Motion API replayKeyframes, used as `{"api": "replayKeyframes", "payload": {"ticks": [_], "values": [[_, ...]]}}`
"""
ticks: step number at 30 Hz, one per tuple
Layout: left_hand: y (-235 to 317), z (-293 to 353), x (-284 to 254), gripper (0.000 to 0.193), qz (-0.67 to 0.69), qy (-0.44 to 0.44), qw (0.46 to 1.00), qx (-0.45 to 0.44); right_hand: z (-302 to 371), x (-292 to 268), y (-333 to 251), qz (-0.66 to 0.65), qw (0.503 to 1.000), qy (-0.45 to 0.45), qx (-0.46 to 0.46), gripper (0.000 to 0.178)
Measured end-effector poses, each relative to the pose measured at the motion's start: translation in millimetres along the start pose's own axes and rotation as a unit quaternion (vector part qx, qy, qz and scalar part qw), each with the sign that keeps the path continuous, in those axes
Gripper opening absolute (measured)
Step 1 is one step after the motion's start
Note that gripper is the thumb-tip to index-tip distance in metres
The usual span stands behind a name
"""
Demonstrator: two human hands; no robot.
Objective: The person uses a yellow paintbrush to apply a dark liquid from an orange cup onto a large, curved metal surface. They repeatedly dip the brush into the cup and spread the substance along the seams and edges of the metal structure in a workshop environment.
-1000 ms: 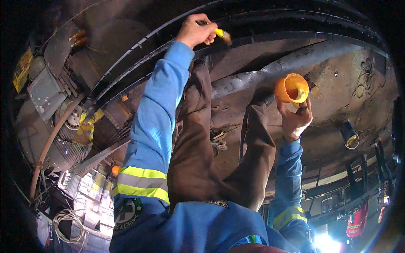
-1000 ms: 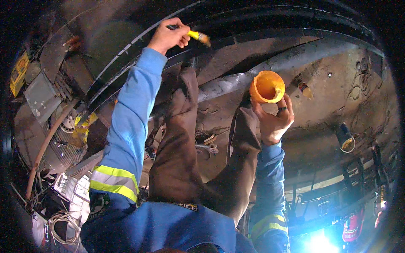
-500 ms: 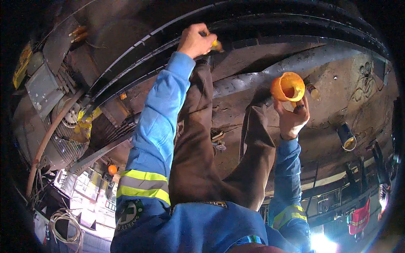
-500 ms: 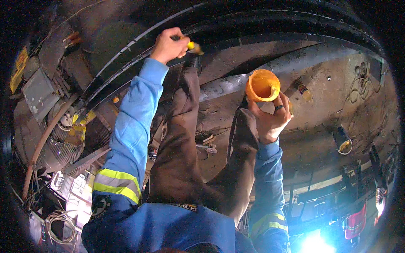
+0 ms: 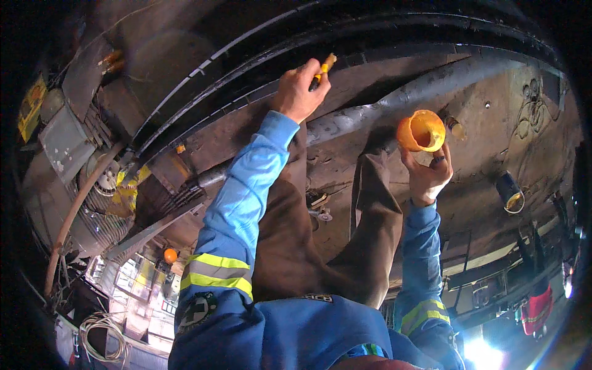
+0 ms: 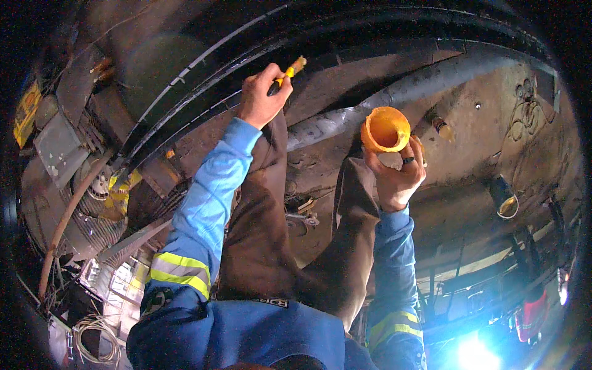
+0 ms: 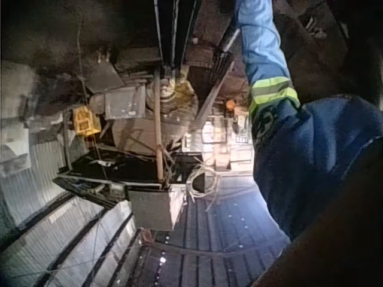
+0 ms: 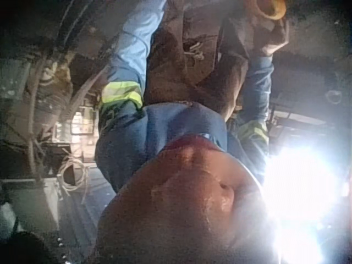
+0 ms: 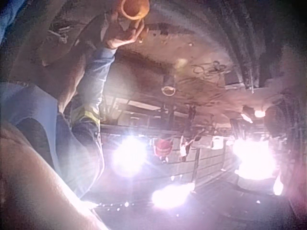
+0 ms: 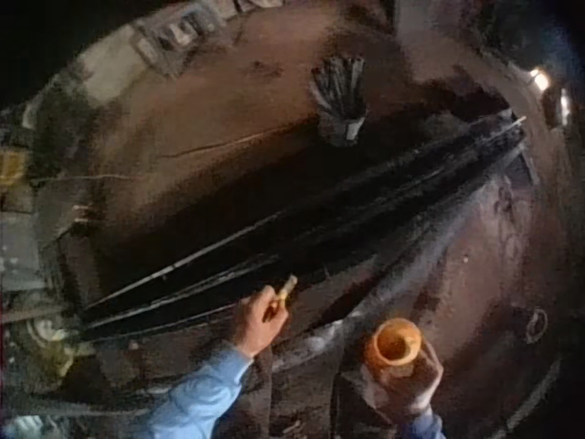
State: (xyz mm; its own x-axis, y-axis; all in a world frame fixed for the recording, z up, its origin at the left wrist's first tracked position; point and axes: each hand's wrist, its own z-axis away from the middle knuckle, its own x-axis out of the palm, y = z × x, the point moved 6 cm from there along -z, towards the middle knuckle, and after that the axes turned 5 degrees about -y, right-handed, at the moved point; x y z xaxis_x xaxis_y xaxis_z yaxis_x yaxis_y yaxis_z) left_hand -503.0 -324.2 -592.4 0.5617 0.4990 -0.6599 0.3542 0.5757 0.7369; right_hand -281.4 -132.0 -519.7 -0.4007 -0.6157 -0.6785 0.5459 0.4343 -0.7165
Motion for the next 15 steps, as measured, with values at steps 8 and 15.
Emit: {"api": "replayKeyframes", "payload": {"ticks": [8, 15], "values": [[-35.5, 52.8, -16.0, 0.019, 0.025, 0.189, 0.97, -0.151, 1.5, 14.1, -7.8, -0.02, 0.999, -0.047, 0.003, 0.052], [-151.6, 104.7, -132.1, 0.023, -0.125, 0.104, 0.929, -0.333, -13.3, 33.1, -48.1, 0.001, 0.995, -0.047, -0.085, 0.043]]}}
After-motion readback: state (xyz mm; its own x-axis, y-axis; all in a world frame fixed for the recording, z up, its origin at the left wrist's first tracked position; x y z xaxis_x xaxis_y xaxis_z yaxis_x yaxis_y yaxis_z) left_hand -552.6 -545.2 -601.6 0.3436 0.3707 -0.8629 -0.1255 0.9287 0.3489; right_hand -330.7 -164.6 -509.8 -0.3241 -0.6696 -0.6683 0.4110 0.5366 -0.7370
